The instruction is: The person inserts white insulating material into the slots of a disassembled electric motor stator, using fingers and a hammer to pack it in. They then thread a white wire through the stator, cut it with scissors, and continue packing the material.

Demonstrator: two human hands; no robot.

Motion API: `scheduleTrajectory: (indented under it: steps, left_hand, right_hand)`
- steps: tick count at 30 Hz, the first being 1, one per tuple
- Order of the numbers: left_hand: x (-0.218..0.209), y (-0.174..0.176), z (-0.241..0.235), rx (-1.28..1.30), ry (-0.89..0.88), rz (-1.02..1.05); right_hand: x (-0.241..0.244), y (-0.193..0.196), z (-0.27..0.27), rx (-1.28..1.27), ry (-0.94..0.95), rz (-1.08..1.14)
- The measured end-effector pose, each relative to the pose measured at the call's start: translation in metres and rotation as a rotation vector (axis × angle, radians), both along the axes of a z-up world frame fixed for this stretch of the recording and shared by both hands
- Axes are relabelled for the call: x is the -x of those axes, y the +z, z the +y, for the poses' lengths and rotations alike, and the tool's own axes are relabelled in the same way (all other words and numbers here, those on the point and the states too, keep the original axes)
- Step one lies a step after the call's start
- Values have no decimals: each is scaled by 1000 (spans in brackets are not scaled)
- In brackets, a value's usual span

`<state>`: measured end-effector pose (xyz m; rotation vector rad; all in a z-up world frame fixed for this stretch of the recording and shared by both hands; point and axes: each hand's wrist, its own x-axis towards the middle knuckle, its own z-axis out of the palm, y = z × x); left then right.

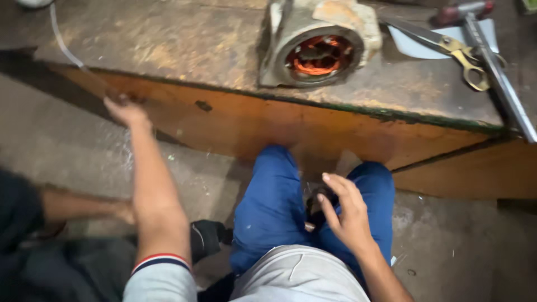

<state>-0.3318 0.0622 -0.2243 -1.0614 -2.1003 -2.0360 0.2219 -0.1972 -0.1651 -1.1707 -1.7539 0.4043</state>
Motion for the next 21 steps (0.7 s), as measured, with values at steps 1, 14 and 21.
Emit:
scheduleTrajectory:
  steps: [1,14,21]
  left_hand:
    - [4,6,1,8,-35,-31]
    - [-252,105,-164,208,-680,-95]
    - [-346,159,-206,57,-932,257]
  right_hand:
    - [-2,-4,-5,27,-15,8]
    - [17,28,19,156,197,146]
    - [50,39,44,576,529,747]
